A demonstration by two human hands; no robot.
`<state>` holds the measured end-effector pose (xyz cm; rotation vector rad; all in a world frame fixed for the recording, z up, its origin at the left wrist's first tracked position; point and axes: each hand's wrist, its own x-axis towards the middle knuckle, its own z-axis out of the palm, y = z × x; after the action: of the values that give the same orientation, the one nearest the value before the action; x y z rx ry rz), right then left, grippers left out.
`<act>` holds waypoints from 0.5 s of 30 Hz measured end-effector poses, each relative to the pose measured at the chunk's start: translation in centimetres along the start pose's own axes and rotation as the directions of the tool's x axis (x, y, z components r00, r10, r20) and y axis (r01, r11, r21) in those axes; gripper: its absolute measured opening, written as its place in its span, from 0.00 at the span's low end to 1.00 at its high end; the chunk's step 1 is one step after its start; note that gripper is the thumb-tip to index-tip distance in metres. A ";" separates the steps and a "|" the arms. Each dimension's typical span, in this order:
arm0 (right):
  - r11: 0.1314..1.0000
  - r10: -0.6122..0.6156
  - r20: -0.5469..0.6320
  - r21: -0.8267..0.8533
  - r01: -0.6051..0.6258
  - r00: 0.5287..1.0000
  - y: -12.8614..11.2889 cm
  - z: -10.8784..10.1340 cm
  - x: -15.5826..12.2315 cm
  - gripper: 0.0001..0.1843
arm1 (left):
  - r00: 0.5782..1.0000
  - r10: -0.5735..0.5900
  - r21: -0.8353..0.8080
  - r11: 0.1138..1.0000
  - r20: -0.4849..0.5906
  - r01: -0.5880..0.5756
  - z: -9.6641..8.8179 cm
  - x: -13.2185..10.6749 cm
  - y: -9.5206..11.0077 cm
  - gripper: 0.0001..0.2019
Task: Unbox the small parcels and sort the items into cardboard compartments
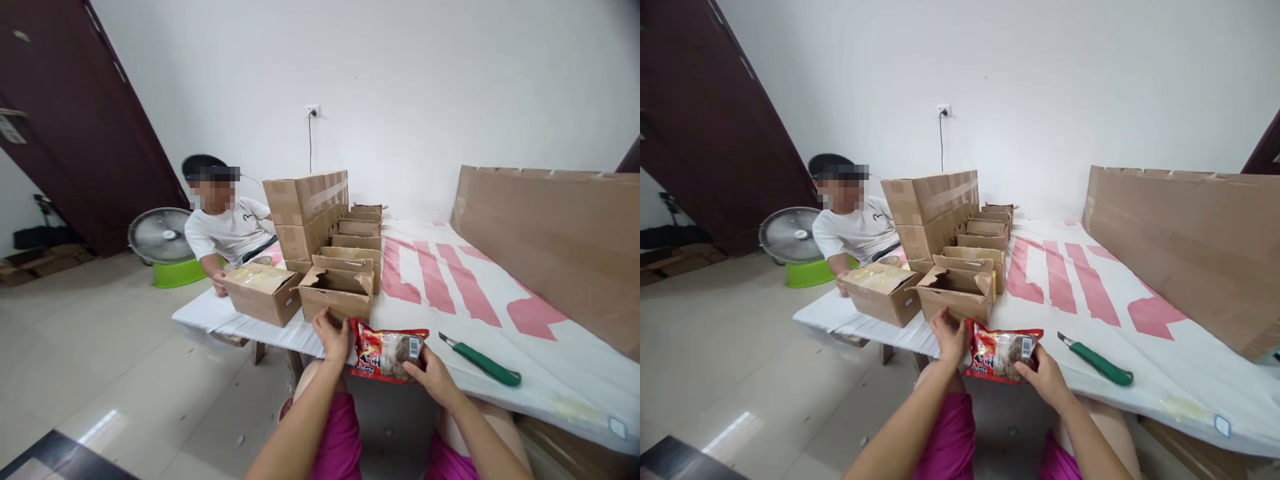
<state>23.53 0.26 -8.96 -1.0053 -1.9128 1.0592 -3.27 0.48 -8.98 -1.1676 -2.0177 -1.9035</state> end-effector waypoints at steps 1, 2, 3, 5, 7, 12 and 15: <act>1.000 0.001 -0.003 0.005 -0.001 1.000 0.0 0.0 0.0 0.28 | 1.000 0.000 0.005 1.000 0.003 0.000 0.0 0.0 0.0 0.24; 1.000 0.004 -0.006 0.014 -0.004 1.000 0.0 0.0 0.0 0.28 | 1.000 0.000 0.009 1.000 0.006 0.000 0.1 0.0 0.0 0.24; 1.000 0.008 -0.009 0.029 -0.008 1.000 0.0 0.0 0.1 0.28 | 1.000 0.000 0.011 1.000 0.011 0.000 0.1 0.0 0.1 0.24; 0.996 0.016 -0.017 0.086 -0.014 1.000 -0.2 0.1 0.4 0.28 | 1.000 -0.002 0.011 1.000 0.024 0.002 0.0 0.0 0.2 0.25; 0.984 0.018 -0.029 0.175 -0.013 0.999 -0.6 0.4 1.0 0.28 | 0.999 -0.011 -0.013 1.000 0.037 0.011 -0.1 0.1 0.3 0.23; 0.947 -0.039 -0.116 0.312 0.074 0.993 -2.3 2.2 3.8 0.29 | 0.996 -0.029 -0.203 0.978 0.089 0.046 -0.8 0.3 0.1 0.23; 0.934 -0.075 -0.156 0.335 0.124 0.985 -2.7 3.7 5.7 0.27 | 0.984 -0.076 -0.312 0.942 0.164 0.125 -1.1 0.5 0.1 0.29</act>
<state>17.13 3.09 -6.78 -0.7541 -1.5776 1.1800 -4.01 -0.29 -8.40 -1.3395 -1.9201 -2.3301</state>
